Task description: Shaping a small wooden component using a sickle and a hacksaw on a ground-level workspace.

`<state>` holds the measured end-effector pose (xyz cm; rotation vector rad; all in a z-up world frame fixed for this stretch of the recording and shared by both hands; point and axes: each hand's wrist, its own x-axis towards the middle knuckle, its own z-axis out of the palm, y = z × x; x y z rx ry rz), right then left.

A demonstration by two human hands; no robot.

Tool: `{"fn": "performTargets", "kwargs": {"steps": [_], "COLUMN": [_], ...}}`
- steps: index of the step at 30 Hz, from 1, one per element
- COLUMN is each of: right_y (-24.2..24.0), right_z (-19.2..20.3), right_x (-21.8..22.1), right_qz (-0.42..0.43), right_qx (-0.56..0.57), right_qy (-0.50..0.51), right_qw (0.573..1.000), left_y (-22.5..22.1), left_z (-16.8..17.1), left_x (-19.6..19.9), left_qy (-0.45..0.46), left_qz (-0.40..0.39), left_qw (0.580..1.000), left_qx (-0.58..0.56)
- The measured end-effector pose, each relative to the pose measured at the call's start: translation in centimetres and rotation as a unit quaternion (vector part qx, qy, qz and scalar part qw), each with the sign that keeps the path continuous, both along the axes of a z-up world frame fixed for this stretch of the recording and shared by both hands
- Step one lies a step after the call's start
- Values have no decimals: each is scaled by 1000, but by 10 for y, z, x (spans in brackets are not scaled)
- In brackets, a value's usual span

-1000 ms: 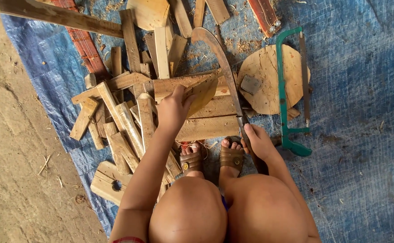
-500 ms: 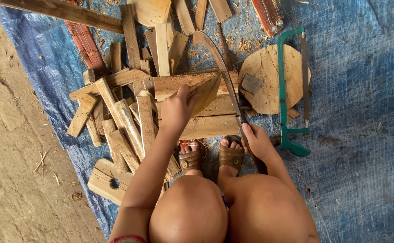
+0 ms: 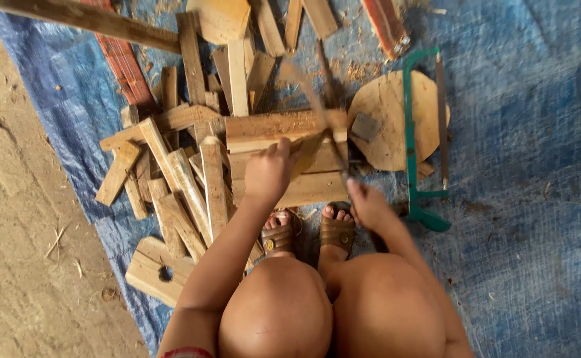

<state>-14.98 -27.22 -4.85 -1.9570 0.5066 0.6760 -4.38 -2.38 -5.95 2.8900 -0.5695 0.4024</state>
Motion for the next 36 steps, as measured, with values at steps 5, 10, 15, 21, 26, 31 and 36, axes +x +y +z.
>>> {"fn": "performTargets", "kwargs": {"steps": [5,10,15,21,26,31,36], "right_y": [6,4,3,-4,-14,-19,-32], "right_z": [24,22,30,17,18,78,144], "right_x": [5,4,2,1,4,23,35], "right_qz": [15,33,-21,-41,-66,-111,-79], "right_qx": [-12,-20,72,47,85,68,32], "right_qy": [-2,-41,-99,-102,-102,-128,-363], "right_qw": [1000,998,992,993,989,983,928], "left_y": [18,17,7,-6,-11,-6,-10], "left_z": [-6,20,27,7,-22,-50,-42], "left_x": [-5,-10,-3,3,20,44,44], "left_qy": [5,-19,-38,11,65,105,128], "left_qz": [0,0,-24,-48,-29,1,-9], "left_qw": [999,998,988,980,989,987,985], "left_qx": [-43,-65,-145,-191,-127,-121,-114]}}
